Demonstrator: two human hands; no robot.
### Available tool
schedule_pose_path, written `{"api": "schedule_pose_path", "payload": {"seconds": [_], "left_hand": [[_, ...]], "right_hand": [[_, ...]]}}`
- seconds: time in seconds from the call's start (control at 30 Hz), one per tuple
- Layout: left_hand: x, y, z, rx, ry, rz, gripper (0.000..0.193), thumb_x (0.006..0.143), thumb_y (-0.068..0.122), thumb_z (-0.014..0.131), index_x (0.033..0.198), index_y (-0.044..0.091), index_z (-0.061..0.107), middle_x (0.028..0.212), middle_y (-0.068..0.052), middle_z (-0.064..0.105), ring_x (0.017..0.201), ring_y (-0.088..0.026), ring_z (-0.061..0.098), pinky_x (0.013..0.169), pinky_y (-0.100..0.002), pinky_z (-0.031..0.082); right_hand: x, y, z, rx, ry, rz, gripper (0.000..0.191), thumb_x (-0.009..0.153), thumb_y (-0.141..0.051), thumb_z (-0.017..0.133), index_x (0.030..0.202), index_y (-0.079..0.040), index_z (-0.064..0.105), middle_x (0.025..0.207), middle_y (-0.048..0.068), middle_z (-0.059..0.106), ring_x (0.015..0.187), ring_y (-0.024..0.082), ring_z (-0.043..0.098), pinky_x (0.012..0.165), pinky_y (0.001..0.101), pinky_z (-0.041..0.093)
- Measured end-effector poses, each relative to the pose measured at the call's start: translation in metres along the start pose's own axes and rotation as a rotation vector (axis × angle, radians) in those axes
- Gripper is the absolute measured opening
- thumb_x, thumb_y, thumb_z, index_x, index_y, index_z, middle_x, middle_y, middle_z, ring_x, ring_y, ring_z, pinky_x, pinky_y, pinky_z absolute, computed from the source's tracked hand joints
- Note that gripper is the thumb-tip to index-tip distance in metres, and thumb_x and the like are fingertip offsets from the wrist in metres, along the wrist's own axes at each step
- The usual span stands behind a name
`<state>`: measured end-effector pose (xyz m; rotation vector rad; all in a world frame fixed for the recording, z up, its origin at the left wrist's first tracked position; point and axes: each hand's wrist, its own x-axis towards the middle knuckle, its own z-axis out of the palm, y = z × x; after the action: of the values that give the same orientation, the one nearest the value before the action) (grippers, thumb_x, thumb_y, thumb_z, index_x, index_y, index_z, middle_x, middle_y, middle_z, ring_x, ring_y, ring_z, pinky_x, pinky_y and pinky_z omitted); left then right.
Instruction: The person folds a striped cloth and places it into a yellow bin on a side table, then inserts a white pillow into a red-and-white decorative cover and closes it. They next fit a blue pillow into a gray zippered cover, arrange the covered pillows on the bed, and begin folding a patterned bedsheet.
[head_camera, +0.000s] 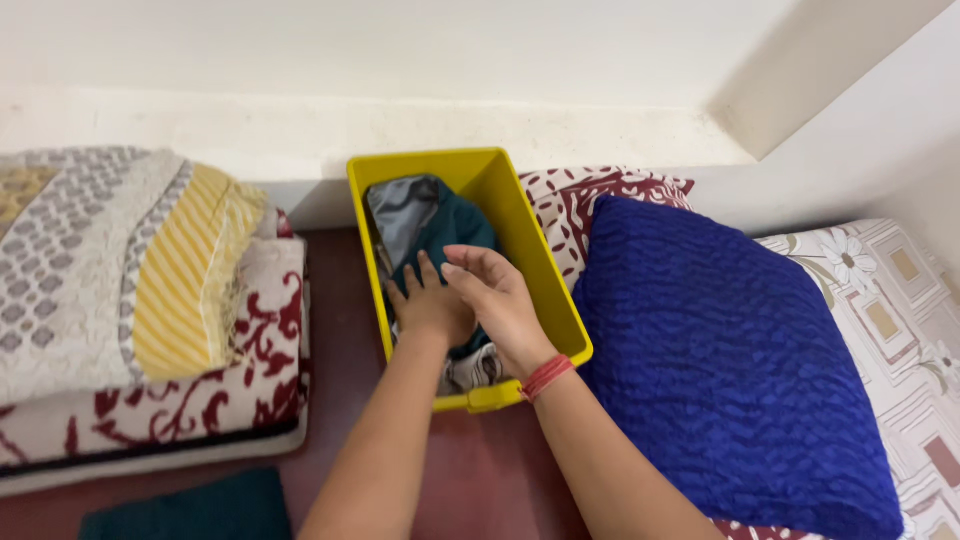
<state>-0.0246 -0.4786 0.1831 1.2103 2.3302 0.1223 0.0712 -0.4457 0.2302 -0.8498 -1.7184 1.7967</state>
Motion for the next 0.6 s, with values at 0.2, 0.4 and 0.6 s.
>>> {"api": "schedule_pose_path", "payload": {"seconds": [0.2, 0.4, 0.6], "left_hand": [[-0.072, -0.027, -0.007, -0.396, 0.48, 0.122, 0.023, 0.092, 0.018, 0.058, 0.105, 0.01, 0.075, 0.112, -0.013, 0.076, 0.112, -0.033, 0.069, 0.095, -0.047, 0.054], [-0.156, -0.083, -0.001, -0.521, 0.941, 0.014, 0.012, 0.09, 0.019, 0.069, 0.094, 0.009, 0.075, 0.093, -0.015, 0.074, 0.087, -0.039, 0.069, 0.076, -0.052, 0.053], [-0.219, -0.173, 0.04, -0.481, 0.965, -0.47, 0.02, 0.088, 0.027, 0.071, 0.105, 0.018, 0.077, 0.111, -0.009, 0.076, 0.103, -0.033, 0.071, 0.089, -0.047, 0.055]], "right_hand": [[-0.018, -0.012, 0.024, 0.1, -0.151, -0.17, 0.031, 0.098, -0.014, 0.065, 0.125, 0.0, 0.065, 0.118, 0.006, 0.07, 0.11, 0.01, 0.064, 0.096, 0.028, 0.05], [-0.06, -0.03, 0.074, -0.016, -0.428, -0.103, 0.029, 0.099, -0.019, 0.066, 0.124, -0.006, 0.066, 0.113, 0.001, 0.072, 0.101, 0.008, 0.065, 0.084, 0.0248, 0.052], [-0.1, -0.028, 0.129, -0.057, -0.663, -0.07, 0.029, 0.1, -0.025, 0.065, 0.126, -0.011, 0.067, 0.11, -0.001, 0.07, 0.098, 0.007, 0.066, 0.084, 0.024, 0.052]]}}
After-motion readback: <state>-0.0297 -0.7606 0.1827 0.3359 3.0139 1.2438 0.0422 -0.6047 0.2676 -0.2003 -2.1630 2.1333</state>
